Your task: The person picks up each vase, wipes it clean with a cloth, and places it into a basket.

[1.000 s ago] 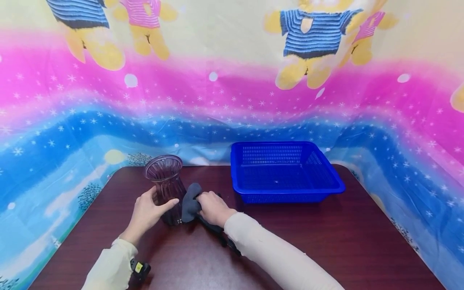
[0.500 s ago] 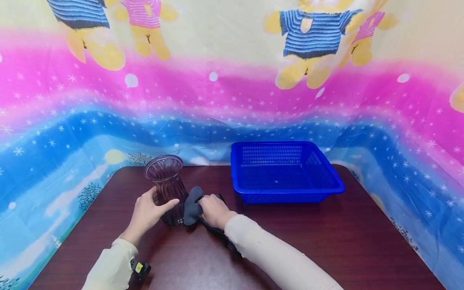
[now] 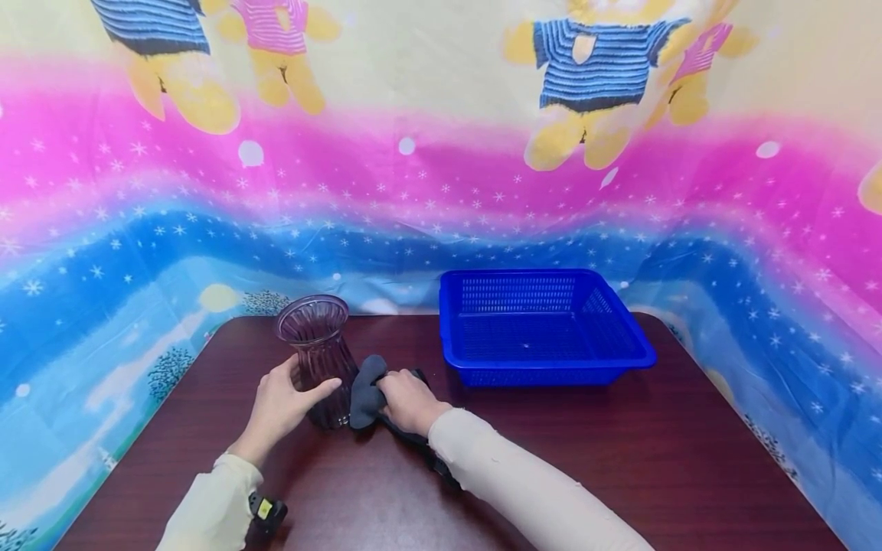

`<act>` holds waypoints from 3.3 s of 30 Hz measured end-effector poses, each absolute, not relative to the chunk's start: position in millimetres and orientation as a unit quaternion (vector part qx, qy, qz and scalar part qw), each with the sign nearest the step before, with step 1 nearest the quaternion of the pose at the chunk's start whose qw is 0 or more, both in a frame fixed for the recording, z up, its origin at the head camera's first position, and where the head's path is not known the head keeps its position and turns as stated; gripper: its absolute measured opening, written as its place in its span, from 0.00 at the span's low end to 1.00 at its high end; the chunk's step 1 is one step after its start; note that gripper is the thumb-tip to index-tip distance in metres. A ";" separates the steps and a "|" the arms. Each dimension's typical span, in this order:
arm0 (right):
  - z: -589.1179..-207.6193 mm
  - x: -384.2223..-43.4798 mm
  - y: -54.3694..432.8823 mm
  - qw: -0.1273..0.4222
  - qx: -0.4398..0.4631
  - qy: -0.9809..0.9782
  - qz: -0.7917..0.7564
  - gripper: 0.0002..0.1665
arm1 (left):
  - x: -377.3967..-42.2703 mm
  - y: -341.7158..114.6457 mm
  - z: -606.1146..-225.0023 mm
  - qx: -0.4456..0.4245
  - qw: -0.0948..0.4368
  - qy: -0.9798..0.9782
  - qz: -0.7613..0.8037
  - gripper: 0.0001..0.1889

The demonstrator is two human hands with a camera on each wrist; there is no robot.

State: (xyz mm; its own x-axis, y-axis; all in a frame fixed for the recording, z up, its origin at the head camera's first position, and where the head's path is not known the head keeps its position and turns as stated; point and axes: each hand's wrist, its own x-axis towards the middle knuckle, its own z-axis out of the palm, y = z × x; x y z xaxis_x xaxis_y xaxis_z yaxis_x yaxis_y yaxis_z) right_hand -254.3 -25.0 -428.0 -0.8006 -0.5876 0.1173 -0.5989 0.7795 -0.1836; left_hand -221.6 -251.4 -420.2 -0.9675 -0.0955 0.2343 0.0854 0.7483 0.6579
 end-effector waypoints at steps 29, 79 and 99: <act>-386.4 -259.2 -30.9 0.052 0.327 -0.934 0.137 0.02 | -222.3 -250.2 -420.8 -0.006 0.152 -0.924 -0.350 0.36; -384.0 -254.2 -32.6 0.052 0.317 -0.939 0.125 0.03 | -222.7 -252.7 -422.9 -0.005 0.143 -0.926 -0.349 0.40; -416.2 -253.2 -29.4 0.020 0.301 -0.947 0.110 0.04 | -223.6 -253.3 -423.6 -0.005 0.138 -0.927 -0.349 0.42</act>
State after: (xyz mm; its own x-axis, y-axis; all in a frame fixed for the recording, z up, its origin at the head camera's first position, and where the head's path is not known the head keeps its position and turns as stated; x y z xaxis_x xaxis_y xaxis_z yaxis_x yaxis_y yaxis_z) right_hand -253.2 -29.4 -416.2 -0.8175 -0.5664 0.1045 -0.5752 0.7942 -0.1957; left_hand -223.6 -253.3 -423.6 -0.9620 -0.0869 0.2588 0.1052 0.7566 0.6453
